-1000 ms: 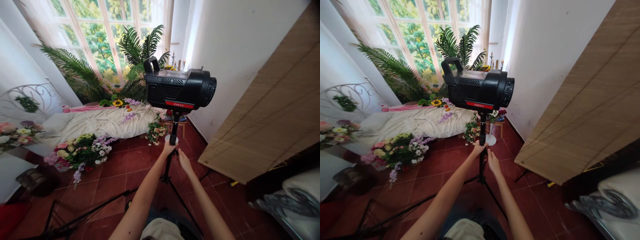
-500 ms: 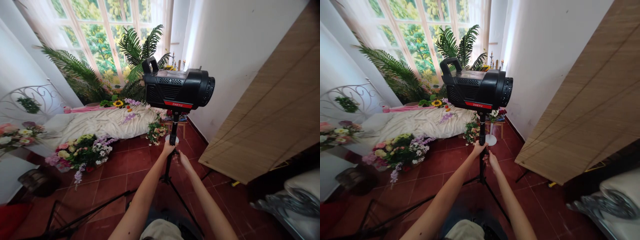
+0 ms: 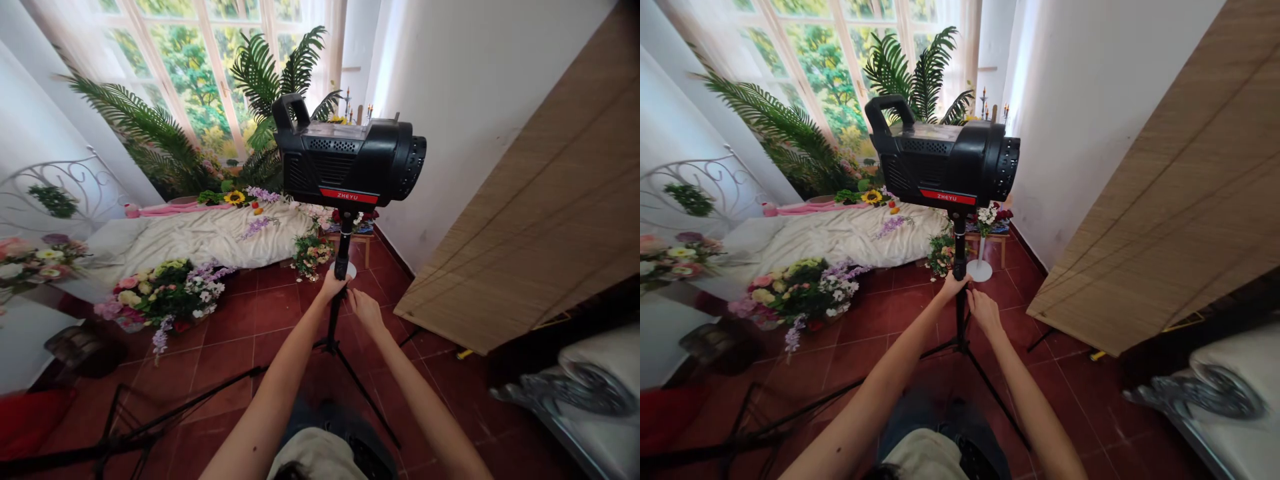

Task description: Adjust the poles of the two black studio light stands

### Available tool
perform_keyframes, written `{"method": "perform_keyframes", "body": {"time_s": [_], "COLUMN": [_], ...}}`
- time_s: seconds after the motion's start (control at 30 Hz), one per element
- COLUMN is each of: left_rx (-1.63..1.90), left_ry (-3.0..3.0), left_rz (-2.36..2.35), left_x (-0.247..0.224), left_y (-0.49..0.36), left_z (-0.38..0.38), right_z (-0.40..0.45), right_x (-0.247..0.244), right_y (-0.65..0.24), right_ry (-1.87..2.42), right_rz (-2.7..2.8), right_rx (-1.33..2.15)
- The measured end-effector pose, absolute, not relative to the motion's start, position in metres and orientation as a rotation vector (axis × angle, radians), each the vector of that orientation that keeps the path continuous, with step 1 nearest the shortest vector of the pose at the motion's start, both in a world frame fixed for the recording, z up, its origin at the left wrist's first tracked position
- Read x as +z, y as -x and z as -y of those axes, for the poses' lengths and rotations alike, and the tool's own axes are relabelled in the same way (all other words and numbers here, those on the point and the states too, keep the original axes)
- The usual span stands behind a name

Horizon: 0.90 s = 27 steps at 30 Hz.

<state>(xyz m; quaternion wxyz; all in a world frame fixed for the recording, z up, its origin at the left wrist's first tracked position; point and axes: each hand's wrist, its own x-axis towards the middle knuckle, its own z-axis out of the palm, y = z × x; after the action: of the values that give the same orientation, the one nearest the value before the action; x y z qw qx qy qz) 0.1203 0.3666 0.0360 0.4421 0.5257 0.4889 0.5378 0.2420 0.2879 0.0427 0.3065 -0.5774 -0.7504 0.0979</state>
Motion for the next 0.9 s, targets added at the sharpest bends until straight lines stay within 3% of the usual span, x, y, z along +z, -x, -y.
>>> {"method": "perform_keyframes", "body": {"time_s": [0.2,0.5,0.6,0.77,0.9], "left_rx": [1.295,1.551,1.511,0.864,0.841], "left_ry": [-1.291,-1.159,-1.058,-0.801,-0.458], "left_rz": [-1.297,-1.347,-1.315,-1.325,-1.475], "left_x": [0.041,0.043,0.015,-0.067,-0.114], "left_y": [-0.125,-0.127,-0.108,-0.034,0.062], "left_z": [-0.359,-0.295,-0.249,-0.125,0.006], "right_z": [-0.287,-0.278,-0.272,-0.260,-0.252], "right_x": [0.034,0.033,0.032,0.026,0.014], "right_y": [-0.236,-0.237,-0.233,-0.220,-0.189], "right_ry": [1.479,1.489,1.534,1.622,1.450], "right_rz": [1.748,1.786,1.748,1.482,0.908], "right_rx": [0.516,0.484,0.492,0.691,1.041]}}
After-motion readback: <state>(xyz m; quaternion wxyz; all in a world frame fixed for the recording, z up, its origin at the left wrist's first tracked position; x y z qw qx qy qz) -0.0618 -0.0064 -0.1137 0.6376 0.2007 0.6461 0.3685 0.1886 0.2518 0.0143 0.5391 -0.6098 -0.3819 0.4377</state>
